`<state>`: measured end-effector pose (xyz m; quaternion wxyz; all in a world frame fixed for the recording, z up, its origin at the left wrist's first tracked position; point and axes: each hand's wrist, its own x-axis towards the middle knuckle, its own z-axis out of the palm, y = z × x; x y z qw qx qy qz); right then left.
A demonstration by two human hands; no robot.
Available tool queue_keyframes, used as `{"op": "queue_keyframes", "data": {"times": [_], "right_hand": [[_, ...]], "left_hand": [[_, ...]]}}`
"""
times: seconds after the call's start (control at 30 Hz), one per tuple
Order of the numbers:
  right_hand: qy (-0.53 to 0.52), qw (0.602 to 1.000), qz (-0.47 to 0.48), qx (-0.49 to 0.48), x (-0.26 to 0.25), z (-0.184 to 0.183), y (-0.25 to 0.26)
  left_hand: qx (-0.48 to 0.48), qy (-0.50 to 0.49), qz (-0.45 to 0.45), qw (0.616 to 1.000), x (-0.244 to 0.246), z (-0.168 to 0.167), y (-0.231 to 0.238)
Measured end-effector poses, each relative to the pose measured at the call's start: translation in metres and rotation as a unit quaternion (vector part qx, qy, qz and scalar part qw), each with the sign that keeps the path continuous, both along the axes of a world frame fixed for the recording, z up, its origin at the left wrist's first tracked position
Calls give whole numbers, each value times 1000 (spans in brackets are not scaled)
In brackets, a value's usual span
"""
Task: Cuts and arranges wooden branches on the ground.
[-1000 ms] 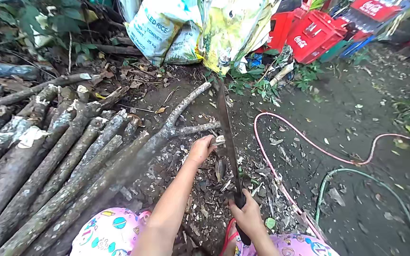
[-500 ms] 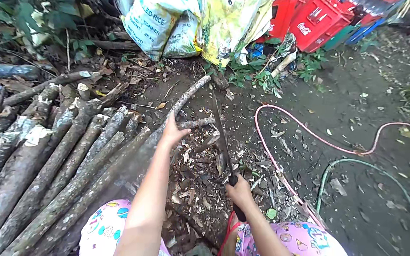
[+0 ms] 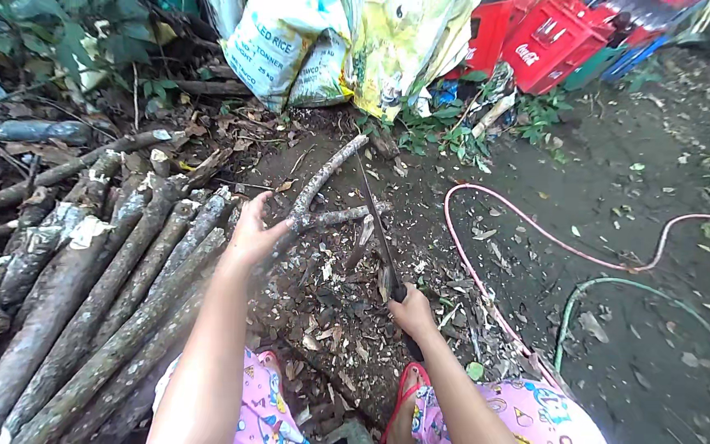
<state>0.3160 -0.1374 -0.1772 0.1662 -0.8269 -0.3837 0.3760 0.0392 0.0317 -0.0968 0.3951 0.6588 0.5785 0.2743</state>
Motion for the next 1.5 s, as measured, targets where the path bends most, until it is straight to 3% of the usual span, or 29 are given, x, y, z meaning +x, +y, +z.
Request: {"op": "queue_keyframes", "data": {"times": [0.17, 0.23, 0.33, 0.4, 0.53, 0.67, 0.73, 0.83, 0.87, 0.97, 1.13, 1.2, 1.23, 1.33, 1.37, 1.43, 1.5], "right_hand": [[-16, 981, -63, 185, -17, 27, -29], [-30, 988, -59, 142, -23, 19, -36], [-1, 999, -19, -49, -21, -21, -20], [6, 999, -10, -47, -19, -23, -3], [29, 993, -31, 108, -14, 4, 5], [-21, 953, -66, 296, -28, 23, -16], [-35, 964, -74, 254, -37, -2, -22], [-6, 999, -40, -22, -37, -67, -18], [-2, 998, -32, -52, -35, -77, -14], [14, 999, -23, -18, -25, -59, -1], [54, 980, -87, 171, -21, -7, -7], [47, 971, -103, 208, -31, -7, -16], [42, 975, -104, 190, -34, -20, -18], [46, 996, -80, -17, -27, -85, -14], [60, 993, -91, -46, -22, -101, -11], [103, 986, -126, -19, -13, -100, 2], [162, 973, -160, 30, -9, -71, 6]], "left_hand": [[-16, -24, 47, 998, -29, 0, -2], [-20, -39, 72, 996, -36, 6, -1], [-19, -58, 80, 995, -36, 8, -2], [-21, -62, 77, 995, -31, 10, -3], [-14, -54, 76, 996, -37, 4, -3], [-3, -74, 92, 993, -51, 9, -4], [0, -82, 96, 992, -53, 11, -2], [-6, -80, 84, 993, -47, 12, -4], [-10, -73, 78, 994, -44, 14, -6], [-19, -55, 69, 996, -40, 18, -12], [-13, -76, 81, 994, -47, 20, -13], [-6, -88, 83, 993, -51, 16, -10], [-6, -90, 86, 992, -51, 16, -8], [-15, -82, 86, 993, -43, 19, -7], [-19, -78, 81, 993, -40, 20, -7], [-23, -75, 70, 994, -36, 22, -6], [-27, -75, 73, 994, -35, 21, -9]]}}
